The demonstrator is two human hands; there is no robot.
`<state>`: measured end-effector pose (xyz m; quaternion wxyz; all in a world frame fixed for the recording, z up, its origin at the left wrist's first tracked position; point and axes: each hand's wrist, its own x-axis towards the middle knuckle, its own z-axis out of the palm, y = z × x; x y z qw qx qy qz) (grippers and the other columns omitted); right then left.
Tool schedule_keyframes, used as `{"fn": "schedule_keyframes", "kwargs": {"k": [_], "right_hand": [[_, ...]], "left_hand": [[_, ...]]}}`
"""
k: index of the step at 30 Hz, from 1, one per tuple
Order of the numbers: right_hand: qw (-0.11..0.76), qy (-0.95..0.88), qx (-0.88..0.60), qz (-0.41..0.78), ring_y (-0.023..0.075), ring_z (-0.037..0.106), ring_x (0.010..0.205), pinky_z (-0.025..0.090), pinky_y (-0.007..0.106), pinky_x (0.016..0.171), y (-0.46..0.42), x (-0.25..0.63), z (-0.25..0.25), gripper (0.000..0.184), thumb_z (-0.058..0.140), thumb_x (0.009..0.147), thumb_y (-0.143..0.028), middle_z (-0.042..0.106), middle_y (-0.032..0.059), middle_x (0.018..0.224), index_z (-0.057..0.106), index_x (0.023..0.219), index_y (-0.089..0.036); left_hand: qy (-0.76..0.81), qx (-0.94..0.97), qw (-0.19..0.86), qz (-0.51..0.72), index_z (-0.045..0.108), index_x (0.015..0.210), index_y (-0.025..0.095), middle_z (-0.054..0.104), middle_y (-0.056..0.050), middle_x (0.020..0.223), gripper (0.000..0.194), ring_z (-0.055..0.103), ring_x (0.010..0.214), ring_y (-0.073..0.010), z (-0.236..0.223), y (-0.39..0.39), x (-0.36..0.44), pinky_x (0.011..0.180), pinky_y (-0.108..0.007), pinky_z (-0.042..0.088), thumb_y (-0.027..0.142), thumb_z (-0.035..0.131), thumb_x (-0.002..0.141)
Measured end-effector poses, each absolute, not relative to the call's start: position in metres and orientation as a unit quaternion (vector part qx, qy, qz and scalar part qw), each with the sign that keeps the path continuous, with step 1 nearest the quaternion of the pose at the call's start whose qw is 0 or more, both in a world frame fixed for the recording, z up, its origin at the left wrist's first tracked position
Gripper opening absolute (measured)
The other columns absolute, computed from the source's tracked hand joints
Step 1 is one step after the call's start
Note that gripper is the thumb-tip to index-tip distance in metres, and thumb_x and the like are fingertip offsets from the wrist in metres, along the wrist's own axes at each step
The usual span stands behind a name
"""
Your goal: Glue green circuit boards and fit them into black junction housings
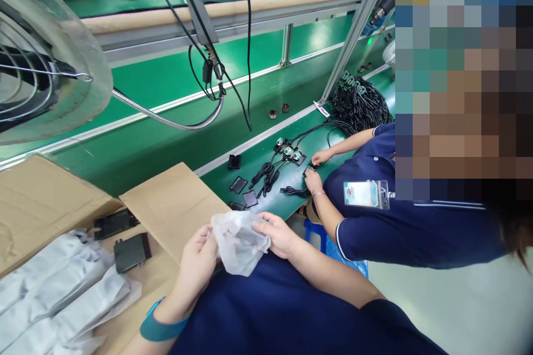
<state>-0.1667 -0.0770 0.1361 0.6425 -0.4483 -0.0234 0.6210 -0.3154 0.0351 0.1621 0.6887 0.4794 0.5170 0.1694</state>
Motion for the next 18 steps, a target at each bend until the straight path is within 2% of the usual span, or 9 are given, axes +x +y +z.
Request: {"fn": "schedule_keyframes", "kwargs": {"k": [3,6,9,11,12,13,15,16,18], "right_hand": [[0.637,-0.028,-0.422,0.644,0.0164,0.064,0.061,0.051,0.032,0.056,-0.08,-0.163,0.143,0.039,0.073,0.078,-0.051,0.067,0.0,0.079,0.059,0.096,-0.02],[0.624,-0.048,-0.411,0.663,0.0166,0.065,0.063,0.05,0.032,0.056,-0.081,-0.161,0.146,0.032,0.058,0.089,-0.049,0.069,0.0016,0.083,0.061,0.103,-0.02],[0.627,-0.055,-0.44,0.64,0.0163,0.063,0.062,0.05,0.031,0.056,-0.079,-0.165,0.145,0.036,0.066,0.082,-0.052,0.067,0.0005,0.079,0.06,0.098,-0.02],[0.633,-0.059,-0.467,0.614,0.0161,0.062,0.064,0.051,0.03,0.058,-0.077,-0.17,0.144,0.043,0.076,0.073,-0.054,0.066,-0.0004,0.078,0.059,0.094,-0.021],[0.635,-0.07,-0.484,0.598,0.0158,0.062,0.067,0.051,0.029,0.06,-0.076,-0.173,0.144,0.045,0.079,0.07,-0.053,0.066,-0.0005,0.08,0.059,0.094,-0.02],[0.637,-0.089,-0.503,0.577,0.0155,0.062,0.069,0.052,0.029,0.063,-0.075,-0.175,0.144,0.045,0.081,0.069,-0.052,0.066,-0.0004,0.082,0.06,0.095,-0.02],[0.64,-0.142,-0.549,0.519,0.0157,0.062,0.078,0.052,0.028,0.07,-0.074,-0.179,0.144,0.044,0.081,0.071,-0.047,0.067,0.0007,0.089,0.061,0.098,-0.021],[0.643,-0.163,-0.571,0.484,0.0159,0.061,0.082,0.051,0.028,0.074,-0.073,-0.18,0.144,0.043,0.081,0.072,-0.046,0.067,0.0014,0.093,0.062,0.1,-0.021],[0.655,-0.168,-0.595,0.435,0.016,0.061,0.085,0.05,0.029,0.078,-0.073,-0.179,0.143,0.04,0.079,0.075,-0.046,0.067,0.0019,0.096,0.062,0.101,-0.02]], "left_hand": [[0.516,0.504,0.672,0.166,0.065,0.102,0.018,0.075,-0.004,0.08,0.053,0.068,0.063,-0.0193,0.161,0.039,-0.326,0.054,-0.025,0.051,0.054,0.08,0.066],[0.497,0.565,0.647,0.123,0.066,0.105,0.018,0.076,-0.009,0.097,0.057,0.072,0.085,-0.0268,0.166,0.043,-0.335,0.064,-0.029,0.055,0.06,0.077,0.068],[0.48,0.603,0.614,0.173,0.065,0.116,0.018,0.071,-0.014,0.12,0.067,0.066,0.112,-0.0321,0.179,0.047,-0.337,0.09,-0.039,0.055,0.073,0.059,0.079],[0.431,0.62,0.603,0.256,0.057,0.13,0.019,0.062,-0.016,0.136,0.077,0.059,0.126,-0.0332,0.193,0.045,-0.337,0.107,-0.048,0.046,0.079,0.041,0.085],[0.397,0.648,0.582,0.289,0.052,0.137,0.019,0.056,-0.016,0.143,0.079,0.053,0.132,-0.0339,0.202,0.042,-0.337,0.113,-0.051,0.041,0.079,0.04,0.086],[0.36,0.689,0.545,0.313,0.048,0.142,0.02,0.05,-0.016,0.149,0.079,0.048,0.137,-0.0347,0.21,0.036,-0.337,0.116,-0.053,0.036,0.076,0.045,0.086],[0.268,0.787,0.452,0.323,0.047,0.143,0.025,0.049,-0.013,0.15,0.07,0.045,0.139,-0.0339,0.226,0.022,-0.337,0.117,-0.053,0.036,0.058,0.066,0.084],[0.216,0.826,0.421,0.305,0.051,0.14,0.027,0.054,-0.011,0.145,0.062,0.05,0.136,-0.0322,0.231,0.014,-0.336,0.115,-0.051,0.039,0.045,0.071,0.084],[0.159,0.858,0.428,0.235,0.058,0.132,0.028,0.066,-0.009,0.13,0.047,0.062,0.12,-0.0279,0.232,0.002,-0.332,0.106,-0.045,0.05,0.029,0.069,0.086]]}}
